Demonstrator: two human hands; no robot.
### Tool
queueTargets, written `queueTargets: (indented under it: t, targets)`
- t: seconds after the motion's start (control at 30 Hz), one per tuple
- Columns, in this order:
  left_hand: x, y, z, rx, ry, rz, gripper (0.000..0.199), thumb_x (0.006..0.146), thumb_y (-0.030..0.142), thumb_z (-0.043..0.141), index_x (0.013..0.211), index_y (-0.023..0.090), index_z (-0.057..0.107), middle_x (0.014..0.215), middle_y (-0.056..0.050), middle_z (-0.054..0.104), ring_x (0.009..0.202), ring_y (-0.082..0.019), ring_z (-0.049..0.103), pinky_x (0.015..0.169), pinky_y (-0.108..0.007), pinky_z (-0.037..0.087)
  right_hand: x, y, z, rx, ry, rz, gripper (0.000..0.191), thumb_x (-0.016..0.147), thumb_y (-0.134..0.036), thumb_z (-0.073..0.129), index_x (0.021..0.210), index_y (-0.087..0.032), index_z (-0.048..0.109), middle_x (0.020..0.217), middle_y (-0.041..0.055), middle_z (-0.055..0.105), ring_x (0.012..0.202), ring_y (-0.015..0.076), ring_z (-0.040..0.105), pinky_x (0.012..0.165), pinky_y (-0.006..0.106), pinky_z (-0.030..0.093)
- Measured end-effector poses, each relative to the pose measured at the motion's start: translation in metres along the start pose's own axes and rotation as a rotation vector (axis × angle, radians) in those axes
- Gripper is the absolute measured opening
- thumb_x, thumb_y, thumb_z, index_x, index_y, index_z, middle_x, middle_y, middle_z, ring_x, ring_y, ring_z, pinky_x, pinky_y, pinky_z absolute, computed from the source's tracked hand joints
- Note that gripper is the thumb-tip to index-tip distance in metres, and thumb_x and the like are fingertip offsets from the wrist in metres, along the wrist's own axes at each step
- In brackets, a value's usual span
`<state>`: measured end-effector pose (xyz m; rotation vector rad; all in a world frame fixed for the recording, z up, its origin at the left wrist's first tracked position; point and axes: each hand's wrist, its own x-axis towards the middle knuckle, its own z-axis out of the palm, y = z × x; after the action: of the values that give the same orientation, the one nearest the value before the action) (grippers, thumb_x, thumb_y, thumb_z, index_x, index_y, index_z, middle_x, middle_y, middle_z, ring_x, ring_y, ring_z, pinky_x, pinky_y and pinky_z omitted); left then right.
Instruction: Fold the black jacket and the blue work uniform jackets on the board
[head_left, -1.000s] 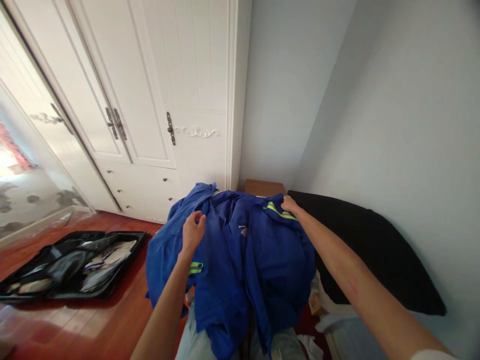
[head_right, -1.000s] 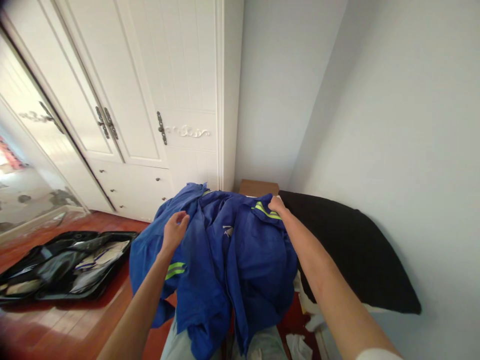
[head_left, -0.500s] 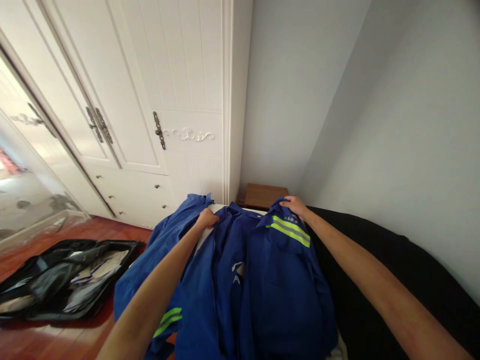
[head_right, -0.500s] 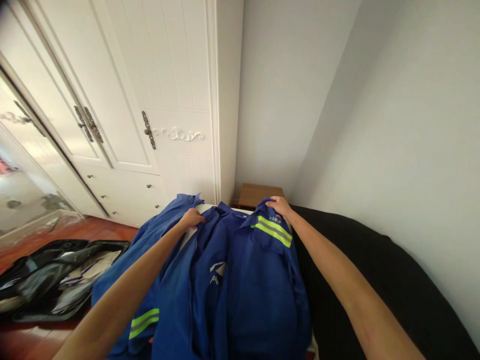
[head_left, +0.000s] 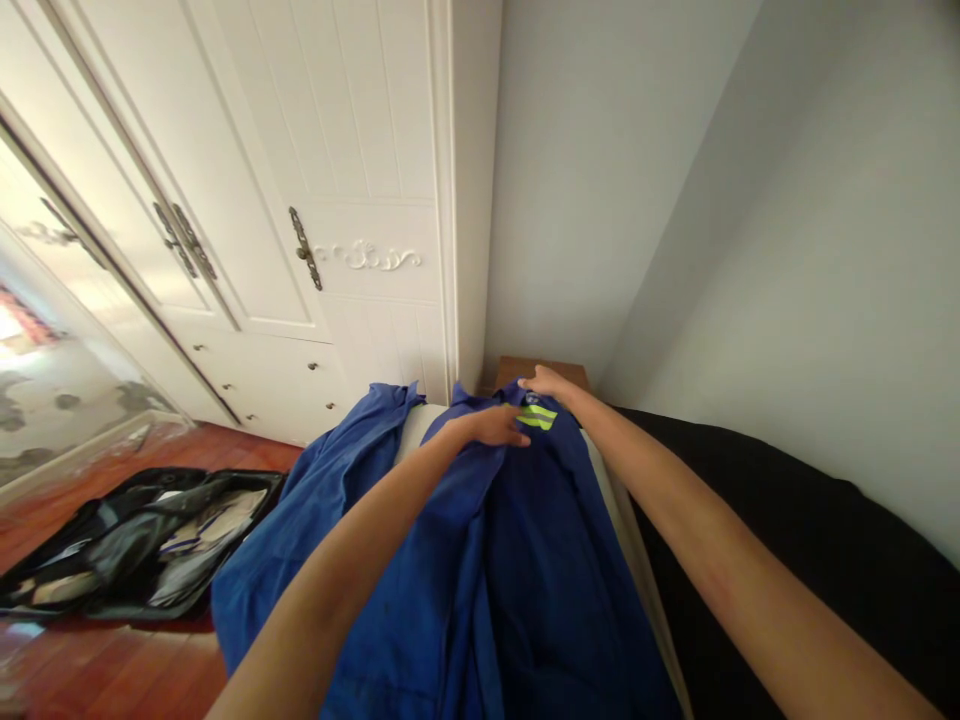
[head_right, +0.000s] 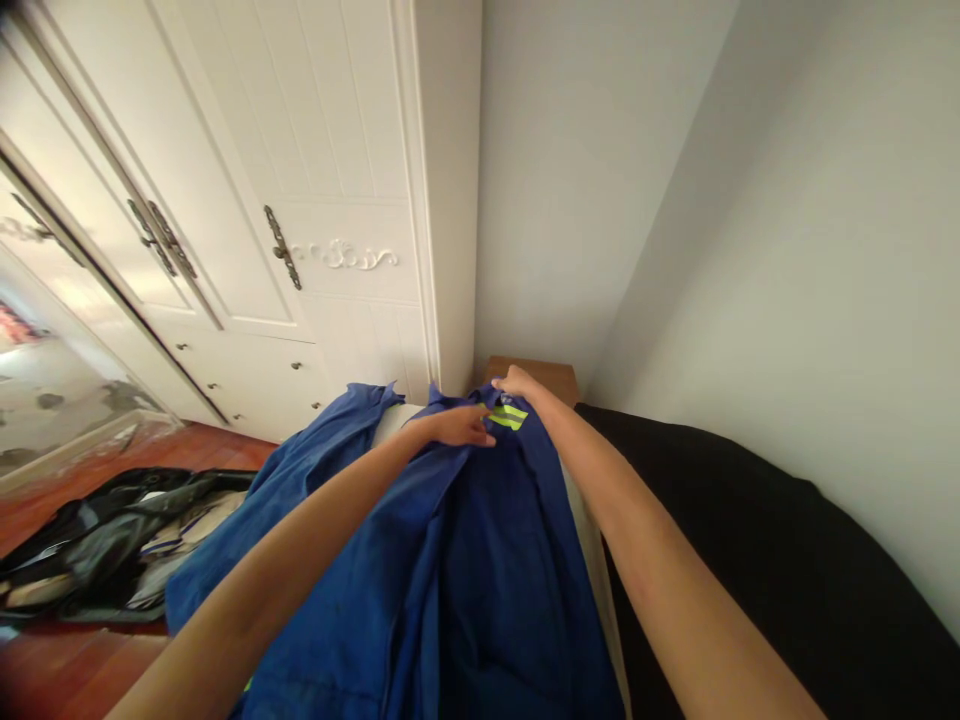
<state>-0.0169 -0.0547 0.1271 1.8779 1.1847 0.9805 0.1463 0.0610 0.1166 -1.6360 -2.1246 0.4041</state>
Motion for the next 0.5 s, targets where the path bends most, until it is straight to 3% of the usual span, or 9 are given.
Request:
queueTargets:
  t: [0.07,0.13,0.23,0.3,0.33,0.4,0.5]
  targets:
    - [-0.021,-0.010,0.010,-0.021,-0.044,-0.010,0.019,0.060,0.026,0.081,0.075,0.021,0.070,0.068,-0.004,0.070,0.062,-0.023,0.067,0.064,-0.031,0.052,-0.028,0.014,0.009,0.012,-0.056,0.002,0.054,0.074,-0.028,0.075,0.122,-0.009,0.062,0.124,0.0205,0.066,0.115,0.0301,0.062,0.095,0.033,0.048]
    - [-0.049,-0.019,0.001,-0.068,0.016,-0.005,0.022,0.068,0.032,0.076,0.087,0.021,0.072,0.085,-0.007,0.074,0.079,-0.025,0.070,0.075,-0.033,0.053,-0.060,0.031,0.007,0.024,-0.094,0.007,0.057,0.074,-0.023,0.073,0.128,-0.011,0.059,0.131,0.0186,0.062,0.118,0.0283,0.061,0.097,0.035,0.048]
    - [-0.101,-0.029,-0.039,-0.131,0.327,-0.064,0.030,0.076,0.034,0.065,0.103,0.021,0.070,0.099,-0.009,0.074,0.095,-0.026,0.069,0.088,-0.036,0.052,-0.113,0.063,-0.011,0.140,-0.106,0.051,0.058,0.078,-0.019,0.066,0.135,-0.014,0.053,0.133,0.0174,0.061,0.115,0.0253,0.064,0.097,0.037,0.050]
    - [-0.141,-0.036,-0.069,0.038,0.523,-0.179,0.029,0.071,0.029,0.064,0.098,0.021,0.070,0.093,-0.007,0.075,0.091,-0.026,0.069,0.089,-0.037,0.052,-0.153,0.083,-0.030,0.265,-0.060,0.097,0.058,0.078,-0.018,0.065,0.134,-0.016,0.053,0.131,0.0174,0.061,0.112,0.0247,0.065,0.095,0.038,0.052]
    - [-0.161,-0.041,-0.080,0.155,0.546,-0.246,0.027,0.067,0.027,0.064,0.093,0.023,0.071,0.089,-0.007,0.075,0.089,-0.027,0.069,0.087,-0.037,0.052,-0.174,0.091,-0.039,0.314,-0.037,0.123,0.056,0.077,-0.017,0.064,0.132,-0.016,0.054,0.129,0.0173,0.062,0.109,0.0242,0.066,0.093,0.037,0.054]
    - [-0.198,-0.049,-0.093,0.222,0.486,-0.355,0.023,0.059,0.024,0.065,0.081,0.025,0.072,0.076,-0.005,0.074,0.076,-0.026,0.069,0.072,-0.033,0.054,-0.216,0.101,-0.054,0.400,-0.077,0.209,0.050,0.078,-0.017,0.061,0.128,-0.017,0.054,0.122,0.0171,0.065,0.096,0.0224,0.071,0.080,0.033,0.059]
    - [-0.236,-0.056,-0.090,0.121,0.226,-0.492,0.027,0.054,0.027,0.064,0.080,0.025,0.072,0.067,-0.002,0.071,0.052,-0.022,0.063,0.047,-0.028,0.047,-0.272,0.098,-0.061,0.482,-0.392,0.394,0.046,0.080,-0.025,0.061,0.125,-0.017,0.051,0.109,0.0156,0.069,0.066,0.0193,0.072,0.050,0.027,0.056]
